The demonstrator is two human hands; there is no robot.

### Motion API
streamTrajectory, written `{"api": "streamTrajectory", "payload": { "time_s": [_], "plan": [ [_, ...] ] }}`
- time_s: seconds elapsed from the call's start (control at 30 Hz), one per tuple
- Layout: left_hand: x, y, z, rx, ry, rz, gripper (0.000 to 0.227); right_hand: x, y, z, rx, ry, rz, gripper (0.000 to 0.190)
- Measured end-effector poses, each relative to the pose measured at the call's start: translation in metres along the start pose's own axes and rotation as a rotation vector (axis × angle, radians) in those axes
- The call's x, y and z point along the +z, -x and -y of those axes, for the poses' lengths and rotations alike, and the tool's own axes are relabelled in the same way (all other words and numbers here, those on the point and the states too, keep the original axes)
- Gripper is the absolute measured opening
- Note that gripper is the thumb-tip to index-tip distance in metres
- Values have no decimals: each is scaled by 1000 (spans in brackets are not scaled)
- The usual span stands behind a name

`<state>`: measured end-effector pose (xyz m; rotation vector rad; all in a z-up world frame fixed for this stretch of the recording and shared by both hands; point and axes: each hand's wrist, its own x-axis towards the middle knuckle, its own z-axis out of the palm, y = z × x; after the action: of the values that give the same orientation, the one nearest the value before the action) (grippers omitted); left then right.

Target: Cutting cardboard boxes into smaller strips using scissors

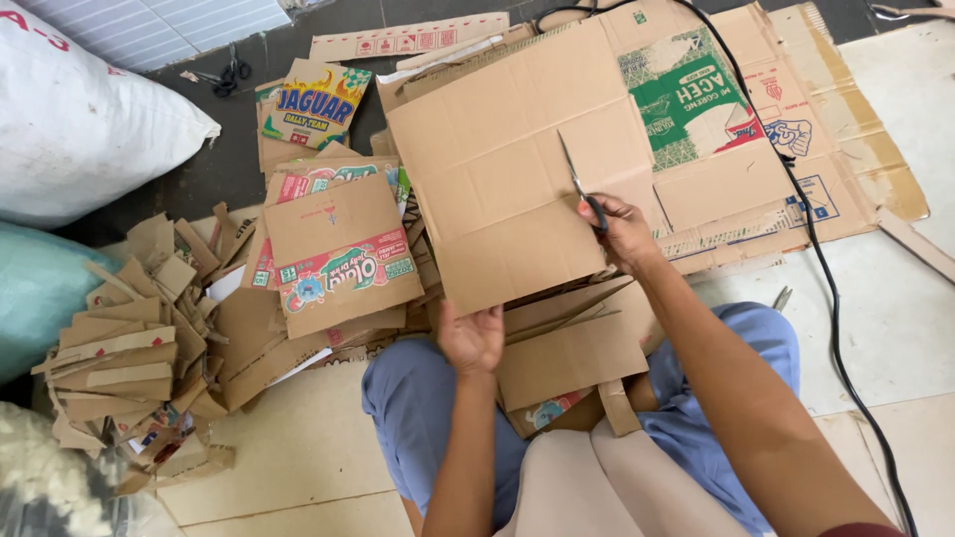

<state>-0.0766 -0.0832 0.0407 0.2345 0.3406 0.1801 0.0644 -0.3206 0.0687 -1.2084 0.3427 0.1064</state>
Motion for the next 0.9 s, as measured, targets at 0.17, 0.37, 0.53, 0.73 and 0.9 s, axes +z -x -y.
{"api": "streamTrajectory", "payload": {
  "time_s": [0.17,0.37,0.53,0.73,0.9],
  "plan": [
    [-24,-40,-69,-131,-64,122,83,-34,-25,-15,24,-51,45,24],
    [11,-116,-96,-104,-714,-16,44,-17,-11,-15,28,-7,105,20],
    [33,-117,-89,-54,-937,-125,51,-11,8,-8,40,8,136,19],
    [-8,-147,-79,-93,-970,-129,56,-14,25,3,91,139,107,28],
    [-27,-158,-67,-129,-978,-162,54,-17,34,-1,156,227,28,36]
  ]
}}
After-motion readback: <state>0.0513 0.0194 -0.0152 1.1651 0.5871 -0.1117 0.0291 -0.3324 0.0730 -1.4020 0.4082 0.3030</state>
